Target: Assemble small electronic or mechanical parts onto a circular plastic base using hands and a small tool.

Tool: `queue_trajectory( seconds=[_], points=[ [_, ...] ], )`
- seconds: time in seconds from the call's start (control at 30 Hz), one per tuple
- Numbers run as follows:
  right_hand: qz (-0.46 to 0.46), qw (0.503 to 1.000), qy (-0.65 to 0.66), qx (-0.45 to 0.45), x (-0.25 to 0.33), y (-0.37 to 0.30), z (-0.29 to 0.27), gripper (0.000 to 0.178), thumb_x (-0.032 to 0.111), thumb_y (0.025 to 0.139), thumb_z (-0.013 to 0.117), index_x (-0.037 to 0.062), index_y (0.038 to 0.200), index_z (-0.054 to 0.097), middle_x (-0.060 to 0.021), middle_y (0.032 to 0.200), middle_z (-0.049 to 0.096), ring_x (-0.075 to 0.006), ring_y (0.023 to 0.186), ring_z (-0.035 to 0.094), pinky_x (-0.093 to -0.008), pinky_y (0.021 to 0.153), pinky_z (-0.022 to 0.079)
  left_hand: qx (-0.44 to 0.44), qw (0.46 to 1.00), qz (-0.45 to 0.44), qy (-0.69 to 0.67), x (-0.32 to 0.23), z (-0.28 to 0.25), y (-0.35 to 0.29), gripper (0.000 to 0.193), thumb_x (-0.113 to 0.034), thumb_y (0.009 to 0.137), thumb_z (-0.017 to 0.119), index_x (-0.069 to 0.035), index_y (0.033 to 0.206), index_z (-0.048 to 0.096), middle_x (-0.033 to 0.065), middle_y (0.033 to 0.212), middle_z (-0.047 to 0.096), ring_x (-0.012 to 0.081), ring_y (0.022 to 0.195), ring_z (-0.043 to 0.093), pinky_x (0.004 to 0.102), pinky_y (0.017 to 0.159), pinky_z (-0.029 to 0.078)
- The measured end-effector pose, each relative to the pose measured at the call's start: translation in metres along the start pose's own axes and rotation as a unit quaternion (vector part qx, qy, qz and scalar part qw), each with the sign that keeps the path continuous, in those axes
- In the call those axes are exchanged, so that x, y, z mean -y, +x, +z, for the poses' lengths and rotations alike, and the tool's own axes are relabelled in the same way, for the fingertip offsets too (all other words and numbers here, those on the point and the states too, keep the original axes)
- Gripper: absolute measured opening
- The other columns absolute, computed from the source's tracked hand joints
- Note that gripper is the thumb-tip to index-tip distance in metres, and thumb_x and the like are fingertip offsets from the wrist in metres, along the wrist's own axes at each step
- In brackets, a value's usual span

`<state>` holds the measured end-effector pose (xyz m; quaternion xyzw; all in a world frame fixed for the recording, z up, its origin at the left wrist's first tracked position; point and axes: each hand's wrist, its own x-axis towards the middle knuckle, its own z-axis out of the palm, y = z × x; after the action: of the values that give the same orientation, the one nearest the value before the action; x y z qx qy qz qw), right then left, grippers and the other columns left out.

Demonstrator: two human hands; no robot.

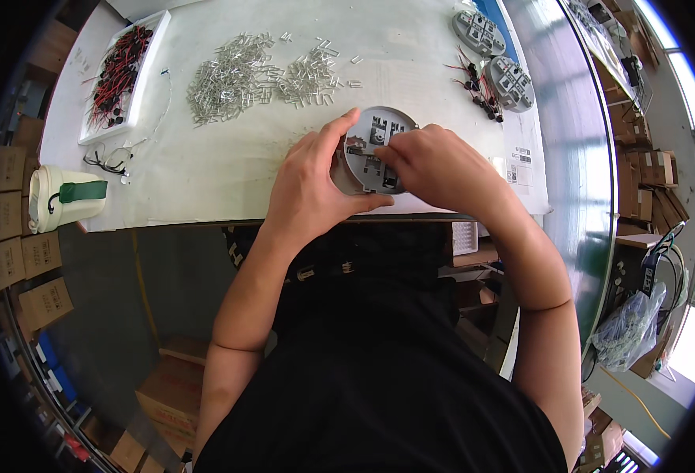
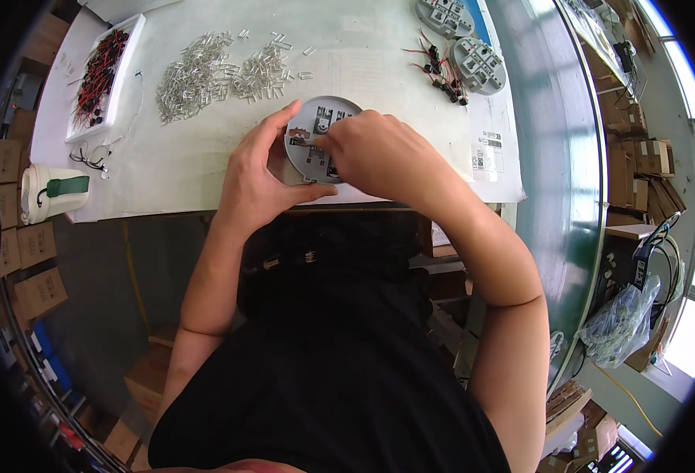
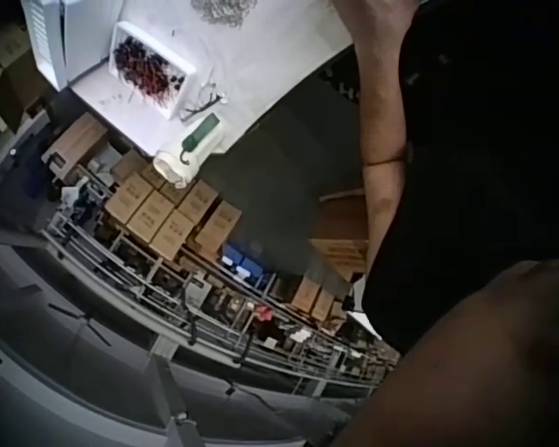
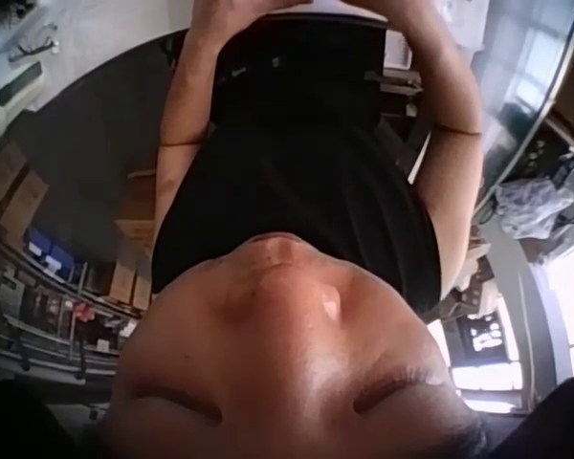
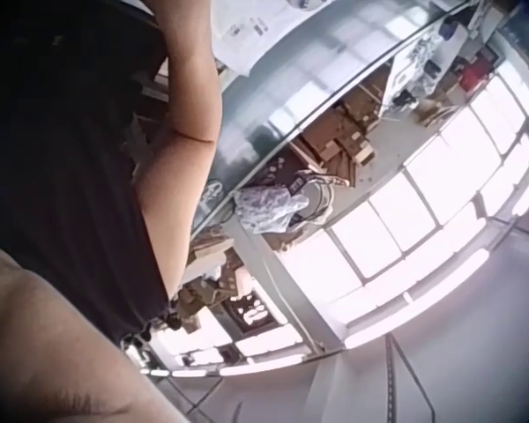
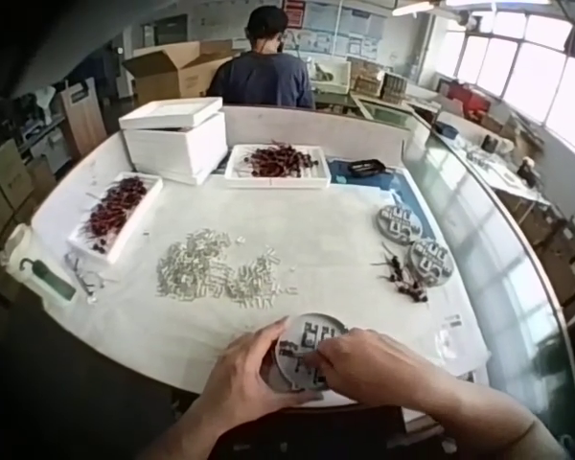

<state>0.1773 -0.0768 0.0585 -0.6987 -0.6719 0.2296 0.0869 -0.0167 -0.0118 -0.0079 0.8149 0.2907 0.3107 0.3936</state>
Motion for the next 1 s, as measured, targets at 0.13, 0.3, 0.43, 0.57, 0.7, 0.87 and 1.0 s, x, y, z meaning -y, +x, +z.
queue_trajectory(
  seconds=[0.13,0.3,0.43,0.57,0.7,0.87,1.0],
  points=[
    [-0.041,0.995,-0.091,-0.026,0.019,-0.004,-0.006,0.034,0.024,0.103,0.063,0.0006,0.081,0.072,-0.0222,0.076,0.07,-0.0446,0.075,0.068,-0.0526,0.071,0.054,-0.018,0.999,0.022,0.023,0.002,0.002,-0.001,0.109,-0.04,0.058,0.103,-0.005,0.148,0.053,0.015,0.128,0.071,0.0339,0.114,0.069,0.0449,0.1,0.055],
    [-0.019,0.995,-0.096,0.022,0.019,0.0,-0.022,0.034,0.025,0.103,0.063,0.0011,0.082,0.073,-0.0214,0.077,0.071,-0.043,0.076,0.07,-0.0515,0.072,0.056,0.002,0.999,-0.018,0.028,0.001,0.001,-0.001,0.11,-0.044,0.057,0.103,-0.007,0.148,0.053,0.0149,0.133,0.069,0.0334,0.118,0.067,0.0452,0.104,0.053],
    [-0.011,0.994,-0.101,0.029,0.021,0.001,-0.021,0.033,0.025,0.103,0.063,0.001,0.083,0.074,-0.0215,0.075,0.07,-0.0426,0.075,0.07,-0.0514,0.071,0.056,0.005,1.0,-0.017,0.025,0.0,0.001,-0.002,0.11,-0.046,0.057,0.103,-0.007,0.148,0.053,0.0151,0.134,0.069,0.0331,0.119,0.067,0.0454,0.105,0.053],
    [-0.017,0.994,-0.107,0.029,0.021,0.002,-0.019,0.032,0.023,0.103,0.063,0.0011,0.083,0.074,-0.0211,0.075,0.07,-0.0424,0.075,0.07,-0.0503,0.07,0.056,-0.002,0.999,-0.003,0.033,0.001,0.001,-0.002,0.111,-0.047,0.057,0.102,-0.007,0.148,0.053,0.0153,0.133,0.07,0.0333,0.118,0.068,0.0455,0.105,0.053],
    [-0.032,0.992,-0.117,0.016,0.022,-0.001,-0.018,0.031,0.022,0.103,0.063,0.0011,0.083,0.074,-0.0206,0.074,0.07,-0.0422,0.074,0.07,-0.0498,0.068,0.056,-0.005,0.999,0.007,0.037,0.002,0.001,-0.001,0.111,-0.048,0.057,0.102,-0.007,0.148,0.053,0.0153,0.133,0.07,0.0336,0.117,0.068,0.0455,0.104,0.053],
    [-0.072,0.983,-0.17,-0.023,0.018,-0.011,-0.01,0.022,0.018,0.099,0.065,0.0034,0.086,0.073,-0.0184,0.072,0.07,-0.0406,0.071,0.071,-0.0478,0.063,0.056,-0.015,0.999,0.017,0.026,0.004,0.001,0.0,0.108,-0.046,0.058,0.102,-0.006,0.147,0.054,0.0154,0.129,0.071,0.0335,0.115,0.069,0.0449,0.102,0.054],
    [-0.077,0.98,-0.172,-0.062,0.005,-0.011,0.005,0.016,0.016,0.095,0.068,0.0062,0.084,0.071,-0.0153,0.068,0.07,-0.038,0.066,0.072,-0.0453,0.058,0.057,-0.014,1.0,0.006,0.014,0.0,0.0,-0.002,0.107,-0.042,0.059,0.103,-0.006,0.148,0.055,0.0152,0.124,0.071,0.0316,0.111,0.069,0.0437,0.099,0.056]
  ],
)
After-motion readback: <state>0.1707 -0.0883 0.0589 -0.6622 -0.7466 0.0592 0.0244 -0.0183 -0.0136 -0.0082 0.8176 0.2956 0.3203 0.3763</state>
